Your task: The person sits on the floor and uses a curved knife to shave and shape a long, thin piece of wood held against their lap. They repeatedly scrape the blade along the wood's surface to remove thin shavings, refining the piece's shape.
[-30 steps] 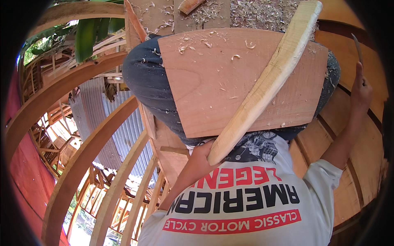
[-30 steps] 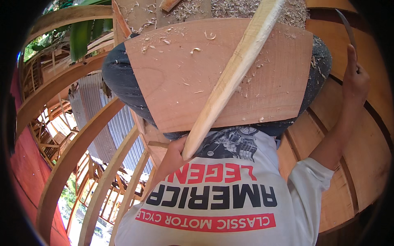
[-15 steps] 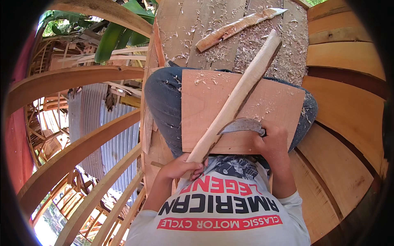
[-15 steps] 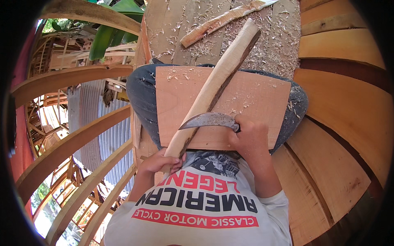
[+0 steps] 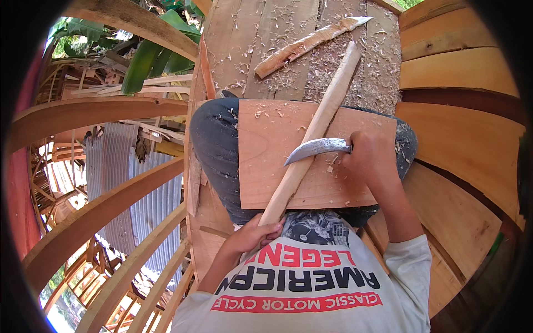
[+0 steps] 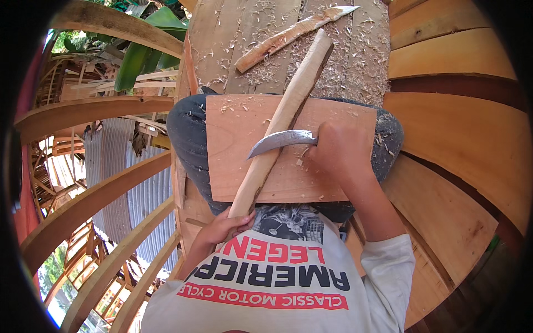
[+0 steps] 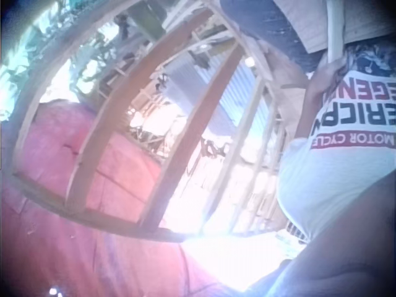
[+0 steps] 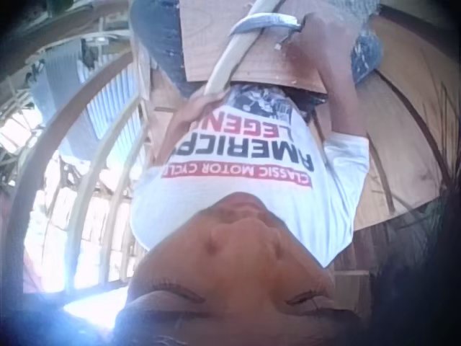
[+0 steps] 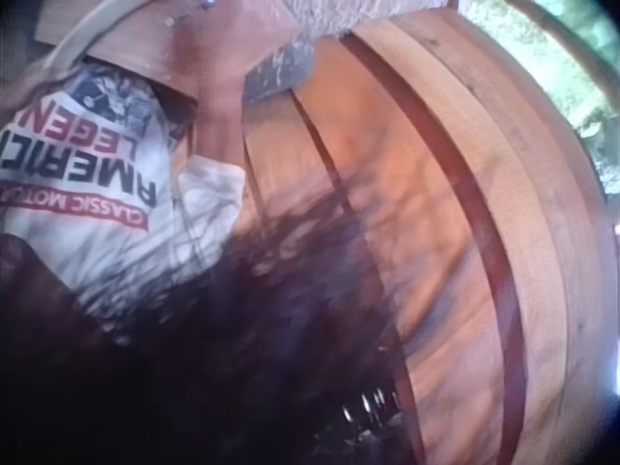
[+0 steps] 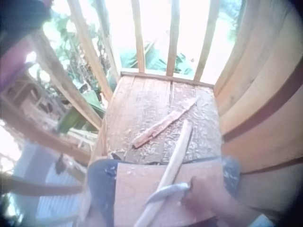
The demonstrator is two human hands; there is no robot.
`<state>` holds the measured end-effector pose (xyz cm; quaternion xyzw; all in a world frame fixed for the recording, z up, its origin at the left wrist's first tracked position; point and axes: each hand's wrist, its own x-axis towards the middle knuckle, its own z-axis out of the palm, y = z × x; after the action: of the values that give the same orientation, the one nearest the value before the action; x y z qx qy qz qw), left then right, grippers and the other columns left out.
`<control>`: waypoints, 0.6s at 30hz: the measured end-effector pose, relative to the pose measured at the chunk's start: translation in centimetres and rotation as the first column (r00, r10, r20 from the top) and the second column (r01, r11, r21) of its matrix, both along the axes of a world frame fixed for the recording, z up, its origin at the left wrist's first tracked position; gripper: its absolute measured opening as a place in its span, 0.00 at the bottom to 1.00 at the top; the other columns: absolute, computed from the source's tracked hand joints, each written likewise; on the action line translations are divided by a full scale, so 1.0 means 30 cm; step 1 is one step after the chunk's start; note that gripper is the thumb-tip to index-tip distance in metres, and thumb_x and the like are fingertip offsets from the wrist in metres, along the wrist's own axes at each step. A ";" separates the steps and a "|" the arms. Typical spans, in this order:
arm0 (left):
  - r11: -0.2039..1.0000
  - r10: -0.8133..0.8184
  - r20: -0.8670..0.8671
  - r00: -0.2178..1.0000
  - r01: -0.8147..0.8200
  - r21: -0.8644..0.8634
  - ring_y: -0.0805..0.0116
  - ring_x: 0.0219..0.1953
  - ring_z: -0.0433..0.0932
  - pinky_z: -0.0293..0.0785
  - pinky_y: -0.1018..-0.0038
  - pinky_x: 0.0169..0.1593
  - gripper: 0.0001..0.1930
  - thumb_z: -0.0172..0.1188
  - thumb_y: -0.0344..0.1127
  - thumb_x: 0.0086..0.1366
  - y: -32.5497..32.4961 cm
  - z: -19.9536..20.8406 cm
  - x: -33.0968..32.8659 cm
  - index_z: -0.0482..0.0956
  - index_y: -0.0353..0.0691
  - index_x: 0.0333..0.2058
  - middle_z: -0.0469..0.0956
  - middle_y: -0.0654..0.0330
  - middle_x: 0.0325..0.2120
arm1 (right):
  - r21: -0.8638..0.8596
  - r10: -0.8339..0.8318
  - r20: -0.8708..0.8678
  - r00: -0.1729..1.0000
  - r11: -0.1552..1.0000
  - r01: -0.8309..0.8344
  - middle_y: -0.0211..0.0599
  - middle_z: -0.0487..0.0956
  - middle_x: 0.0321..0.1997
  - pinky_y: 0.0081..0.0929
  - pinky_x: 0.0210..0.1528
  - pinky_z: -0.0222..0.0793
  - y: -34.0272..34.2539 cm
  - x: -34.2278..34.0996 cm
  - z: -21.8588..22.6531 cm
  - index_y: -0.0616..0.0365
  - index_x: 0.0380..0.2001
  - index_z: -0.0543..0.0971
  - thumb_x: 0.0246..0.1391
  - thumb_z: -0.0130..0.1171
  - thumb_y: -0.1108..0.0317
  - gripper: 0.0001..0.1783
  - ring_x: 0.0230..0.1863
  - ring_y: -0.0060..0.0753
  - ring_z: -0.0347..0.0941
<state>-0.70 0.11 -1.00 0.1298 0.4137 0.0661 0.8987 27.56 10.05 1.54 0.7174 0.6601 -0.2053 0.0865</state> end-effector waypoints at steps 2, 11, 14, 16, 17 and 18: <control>1.000 -0.002 0.005 1.000 0.003 -0.028 0.82 0.25 0.61 0.57 0.86 0.27 0.17 0.58 0.41 0.62 0.011 -0.012 0.003 0.70 0.36 0.43 0.65 0.68 0.25 | 0.015 0.015 0.044 0.999 1.000 -0.015 0.48 0.79 0.23 0.40 0.33 0.72 0.026 0.004 0.004 0.59 0.24 0.82 0.40 0.62 0.61 0.12 0.27 0.48 0.78; 0.997 -0.050 0.006 0.999 0.049 0.056 0.81 0.34 0.67 0.62 0.86 0.38 0.18 0.58 0.41 0.62 -0.047 -0.067 -0.043 0.71 0.36 0.45 0.70 0.68 0.32 | 0.313 -0.528 0.071 0.846 0.817 0.484 0.58 0.72 0.17 0.42 0.26 0.64 0.166 0.520 0.076 0.71 0.19 0.76 0.47 0.54 0.62 0.18 0.22 0.55 0.74; 0.998 0.024 0.168 0.985 -0.014 -0.058 0.84 0.27 0.62 0.56 0.87 0.29 0.13 0.58 0.41 0.62 -0.038 -0.128 -0.058 0.72 0.39 0.40 0.66 0.70 0.26 | 0.316 -0.380 -0.008 0.925 0.877 0.363 0.56 0.67 0.13 0.40 0.23 0.61 0.101 0.285 0.104 0.71 0.18 0.73 0.47 0.54 0.63 0.17 0.14 0.49 0.65; 0.997 -0.071 0.127 0.989 0.072 -0.007 0.85 0.25 0.61 0.56 0.87 0.27 0.12 0.57 0.41 0.63 -0.011 -0.109 -0.055 0.70 0.41 0.39 0.64 0.72 0.24 | 0.256 -0.367 -0.074 0.927 0.892 0.374 0.55 0.66 0.12 0.39 0.23 0.61 0.043 0.220 0.049 0.71 0.18 0.73 0.47 0.55 0.63 0.17 0.14 0.46 0.64; 0.994 -0.112 0.094 0.989 0.111 0.017 0.85 0.24 0.60 0.57 0.86 0.25 0.12 0.57 0.41 0.63 0.001 -0.088 -0.061 0.70 0.41 0.38 0.63 0.73 0.23 | 0.201 -0.409 -0.144 0.901 0.879 0.432 0.56 0.66 0.13 0.39 0.23 0.61 0.022 0.196 0.030 0.71 0.18 0.73 0.47 0.55 0.63 0.17 0.14 0.45 0.64; 0.982 -0.178 0.111 0.978 0.169 0.082 0.85 0.21 0.59 0.56 0.85 0.23 0.10 0.56 0.42 0.64 0.014 -0.066 -0.079 0.69 0.43 0.36 0.62 0.74 0.21 | 0.229 -0.388 -0.217 0.896 0.872 0.433 0.52 0.67 0.12 0.37 0.22 0.60 -0.005 0.193 -0.003 0.71 0.17 0.72 0.49 0.55 0.63 0.19 0.13 0.40 0.64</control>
<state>-3.05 0.52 -2.99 0.1934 0.3441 0.0097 0.9187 33.35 9.91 1.45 0.8269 0.5189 -0.1849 -0.1130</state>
